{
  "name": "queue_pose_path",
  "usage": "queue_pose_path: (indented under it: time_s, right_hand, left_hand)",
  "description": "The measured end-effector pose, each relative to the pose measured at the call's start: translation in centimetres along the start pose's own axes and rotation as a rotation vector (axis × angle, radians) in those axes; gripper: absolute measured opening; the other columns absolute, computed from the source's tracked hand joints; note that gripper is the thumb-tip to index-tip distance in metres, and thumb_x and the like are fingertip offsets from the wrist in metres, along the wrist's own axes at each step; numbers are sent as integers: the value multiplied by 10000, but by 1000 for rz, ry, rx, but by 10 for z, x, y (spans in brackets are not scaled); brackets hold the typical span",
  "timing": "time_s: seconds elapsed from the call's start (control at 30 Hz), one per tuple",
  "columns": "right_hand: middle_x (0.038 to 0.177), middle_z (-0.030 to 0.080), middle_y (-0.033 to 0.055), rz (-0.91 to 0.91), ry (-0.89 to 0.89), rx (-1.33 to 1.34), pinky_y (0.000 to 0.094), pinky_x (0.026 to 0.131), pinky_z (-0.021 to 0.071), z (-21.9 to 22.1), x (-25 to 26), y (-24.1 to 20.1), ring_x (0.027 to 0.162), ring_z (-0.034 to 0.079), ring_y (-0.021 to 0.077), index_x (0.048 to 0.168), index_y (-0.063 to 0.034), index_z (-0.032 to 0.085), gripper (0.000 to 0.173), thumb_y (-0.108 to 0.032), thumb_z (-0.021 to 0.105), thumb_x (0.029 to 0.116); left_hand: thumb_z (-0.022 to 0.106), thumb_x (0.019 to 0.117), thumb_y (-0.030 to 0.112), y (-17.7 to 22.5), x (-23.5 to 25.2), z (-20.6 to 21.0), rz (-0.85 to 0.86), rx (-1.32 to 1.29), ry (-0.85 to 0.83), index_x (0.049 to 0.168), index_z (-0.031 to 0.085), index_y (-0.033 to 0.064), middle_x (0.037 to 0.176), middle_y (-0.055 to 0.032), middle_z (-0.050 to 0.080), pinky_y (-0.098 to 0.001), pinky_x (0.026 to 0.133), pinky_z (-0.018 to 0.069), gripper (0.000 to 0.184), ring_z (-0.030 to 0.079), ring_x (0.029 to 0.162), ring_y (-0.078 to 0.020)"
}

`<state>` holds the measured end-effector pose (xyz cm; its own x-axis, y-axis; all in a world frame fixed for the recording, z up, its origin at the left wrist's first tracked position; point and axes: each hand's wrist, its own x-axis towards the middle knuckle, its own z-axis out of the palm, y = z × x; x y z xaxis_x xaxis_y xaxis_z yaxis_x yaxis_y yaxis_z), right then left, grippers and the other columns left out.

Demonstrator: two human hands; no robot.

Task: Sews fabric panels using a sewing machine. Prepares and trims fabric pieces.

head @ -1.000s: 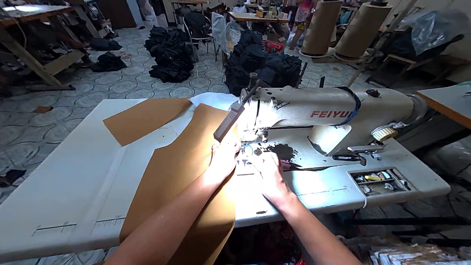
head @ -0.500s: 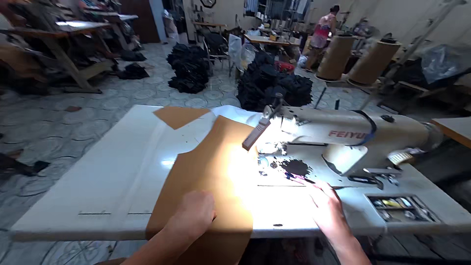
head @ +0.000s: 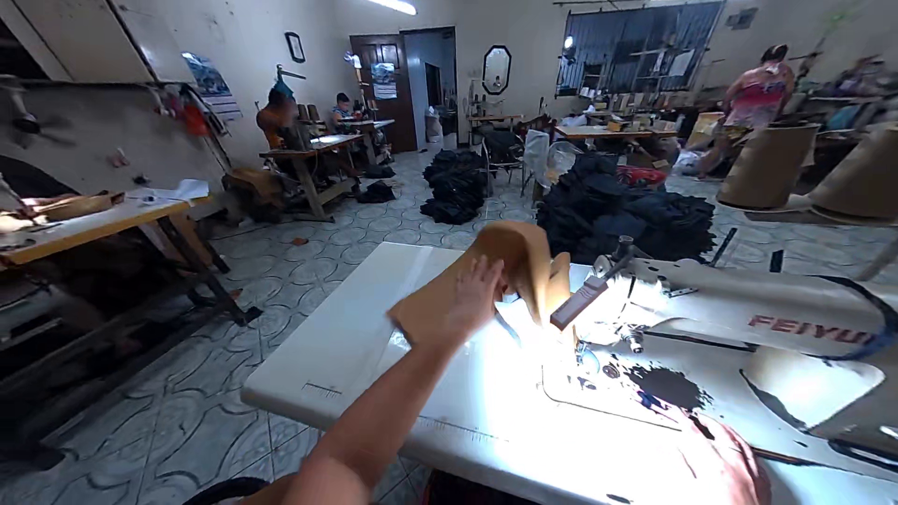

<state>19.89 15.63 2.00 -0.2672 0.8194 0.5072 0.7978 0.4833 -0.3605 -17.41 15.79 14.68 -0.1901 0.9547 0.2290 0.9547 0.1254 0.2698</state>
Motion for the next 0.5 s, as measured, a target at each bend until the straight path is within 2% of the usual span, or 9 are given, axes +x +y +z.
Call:
queue_pose_path:
  time_s: [0.07,0.1,0.13,0.17,0.23,0.3,0.33,0.43,0.5]
  right_hand:
    - [1376,601,301,-17,-32,27,670,1123,351,3,-4,7,1315,521,544,1326,-6,674,388,-162,530,1001]
    - [1353,607,314,-33,-34,66,693,1106,345,4,-5,8,1306,519,554,1287,23,686,360,-96,524,989]
    - [1344,605,325,-46,-31,73,713,1086,348,7,-6,8,1297,524,557,1267,31,695,351,-60,511,982]
    - [1346,602,326,-46,-32,67,718,1081,345,9,-6,7,1295,528,551,1268,27,696,353,-49,496,987]
    - [1341,610,321,-52,-13,72,717,1081,344,11,-5,6,1291,542,539,1247,37,701,340,-50,492,992]
    - [1298,632,327,-76,80,117,685,1084,379,11,-7,6,1265,564,535,1182,62,722,334,-86,514,967]
    - [1278,637,338,-85,158,154,658,1090,400,8,-10,4,1260,568,535,1149,80,727,314,-71,530,956]
    - [1192,662,346,-116,352,185,526,1055,477,-8,-43,-11,1187,616,499,1090,114,722,311,-66,523,933]
    - [1102,667,353,-138,350,137,497,1021,492,-17,-84,-12,1101,636,495,1038,129,714,276,-60,550,922]
  left_hand:
    - [550,1025,103,34,-42,4,43,-33,-209,1452,524,-15,1450,-259,544,-570,1123,399,443,514,1363,-410]
    - [542,1013,78,49,-65,12,114,-84,-276,1296,625,-72,1271,-285,643,-564,1044,462,331,609,1227,-423]
    - [544,1009,85,62,-83,25,220,-143,-298,1175,698,-73,1106,-278,704,-556,968,506,276,675,1092,-419]
    - [520,1026,90,78,-97,36,307,-194,-341,1177,712,-54,1028,-265,727,-561,919,523,283,704,1014,-417]
    - [427,1079,89,113,-109,53,427,-279,-485,1380,597,-27,1193,-242,702,-550,980,511,364,685,1120,-389]
    - [459,1063,84,141,-98,89,655,-329,-349,1403,569,-41,1369,-204,634,-463,1088,464,379,616,1278,-314]
    - [501,1053,119,155,-87,102,737,-318,-264,1430,556,-28,1462,-199,574,-473,1150,403,408,541,1378,-313]
    - [563,1045,271,189,-57,137,745,-274,-236,1530,467,46,1626,-176,385,-575,1220,241,544,326,1529,-340]
    - [500,1069,361,199,-48,146,682,-192,-338,1570,408,75,1659,-153,332,-571,1248,152,584,261,1557,-325]
